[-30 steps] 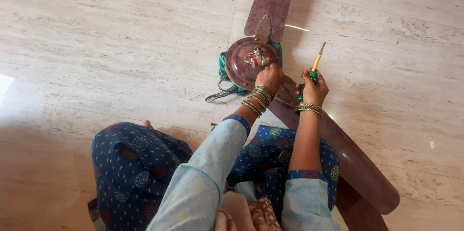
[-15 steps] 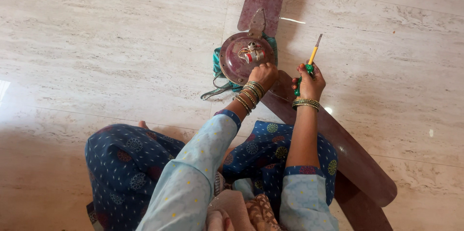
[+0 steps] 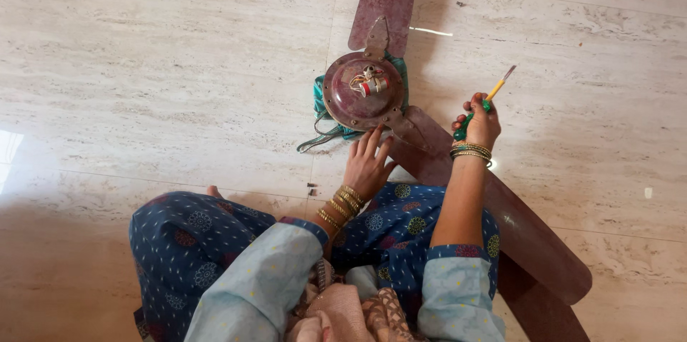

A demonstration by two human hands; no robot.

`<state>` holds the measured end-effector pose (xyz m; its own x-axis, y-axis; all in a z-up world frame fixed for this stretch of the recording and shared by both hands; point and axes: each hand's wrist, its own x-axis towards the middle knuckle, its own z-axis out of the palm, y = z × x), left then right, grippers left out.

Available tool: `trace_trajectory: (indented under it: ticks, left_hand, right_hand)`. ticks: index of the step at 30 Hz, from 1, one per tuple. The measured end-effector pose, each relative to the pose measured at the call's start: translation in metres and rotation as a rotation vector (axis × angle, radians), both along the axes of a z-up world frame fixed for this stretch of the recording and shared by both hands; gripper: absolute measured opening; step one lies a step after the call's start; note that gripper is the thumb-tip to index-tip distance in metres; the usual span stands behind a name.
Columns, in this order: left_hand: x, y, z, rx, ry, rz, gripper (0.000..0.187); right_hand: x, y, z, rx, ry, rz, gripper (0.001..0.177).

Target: The person sits on the floor and uses a screwdriver to work on the central hub of a ceiling fan. They repeatedly tighten and loosen screws on the fan's motor housing while adjusting the fan blades.

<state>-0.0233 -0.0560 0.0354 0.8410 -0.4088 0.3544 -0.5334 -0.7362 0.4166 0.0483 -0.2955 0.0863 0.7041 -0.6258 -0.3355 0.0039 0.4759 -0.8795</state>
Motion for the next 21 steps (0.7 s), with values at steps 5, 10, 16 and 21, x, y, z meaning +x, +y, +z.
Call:
trace_trajectory:
  ticks: [5, 10, 16, 21]
  left_hand:
    - [-0.029, 0.024, -0.017, 0.177, 0.216, 0.093, 0.114]
    - [-0.008, 0.029, -0.042, 0.298, 0.633, 0.119, 0.148]
    - [0.003, 0.031, -0.049, 0.431, 0.739, -0.011, 0.158]
    - [0.006, 0.03, -0.04, 0.448, 0.781, -0.026, 0.157]
  right_hand:
    - [0.008, 0.014, -0.004, 0.066, 0.099, 0.008, 0.021]
    - [0.035, 0.009, -0.013, -0.187, 0.146, 0.094, 0.013]
    - [0.098, -0.008, -0.059, -0.612, 0.221, 0.091, 0.014]
    - [0.151, -0.02, -0.087, -1.108, 0.402, 0.174, 0.022]
